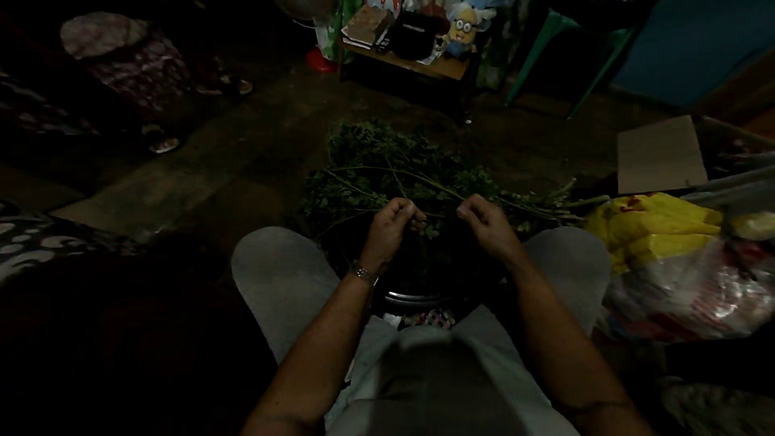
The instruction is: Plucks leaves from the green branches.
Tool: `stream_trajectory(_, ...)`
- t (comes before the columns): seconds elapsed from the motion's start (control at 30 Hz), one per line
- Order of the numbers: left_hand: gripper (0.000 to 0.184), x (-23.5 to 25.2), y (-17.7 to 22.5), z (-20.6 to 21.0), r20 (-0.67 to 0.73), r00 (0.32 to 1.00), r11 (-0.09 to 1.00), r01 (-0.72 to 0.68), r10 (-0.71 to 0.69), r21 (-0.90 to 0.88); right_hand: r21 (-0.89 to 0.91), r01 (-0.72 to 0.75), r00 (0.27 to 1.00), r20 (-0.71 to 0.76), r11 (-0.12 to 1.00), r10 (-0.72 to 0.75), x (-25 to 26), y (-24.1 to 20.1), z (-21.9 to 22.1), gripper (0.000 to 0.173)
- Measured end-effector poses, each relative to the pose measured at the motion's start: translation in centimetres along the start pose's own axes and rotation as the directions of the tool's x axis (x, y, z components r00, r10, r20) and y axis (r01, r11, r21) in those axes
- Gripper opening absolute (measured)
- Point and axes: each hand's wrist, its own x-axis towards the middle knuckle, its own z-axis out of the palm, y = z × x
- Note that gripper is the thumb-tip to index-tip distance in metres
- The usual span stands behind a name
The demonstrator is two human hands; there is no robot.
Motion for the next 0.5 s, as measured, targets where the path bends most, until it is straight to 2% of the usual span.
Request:
stream_trajectory(0.13, 0.021, 0.1, 0.1, -0.2, -0.012, 1.000, 0.999, -0.008, 0.007, -0.039, 0.054, 0.046, 0.995, -0.088, 0.997, -0.041, -0.1, 0.3, 0.0, 0.029)
stream_trajectory(0.3, 0.019, 0.2, -0.2, 0.0, 0.012, 1.000, 0.998, 0.023, -0.022, -0.066, 0.050, 0.096, 0.992, 0.081, 0.994, -0.100, 0.0, 0.1, 0.6, 0.028)
stream_trajectory(0.37, 0.018, 0.1, 0.1, 0.3, 0.010, 0.998, 0.997, 0.062, -0.062, -0.050, 0.039, 0.090, 0.994, 0.052, 0.995, -0.092, -0.3, -0.2, 1.3, 0.019)
stream_trajectory(0.5, 0.019, 0.1, -0.2, 0.8, 0.072, 0.988, 0.988, 0.141, -0.137, -0.058, -0.006, 0.122, 0.990, 0.069, 0.993, -0.121, -0.3, -0.1, 1.7, 0.019)
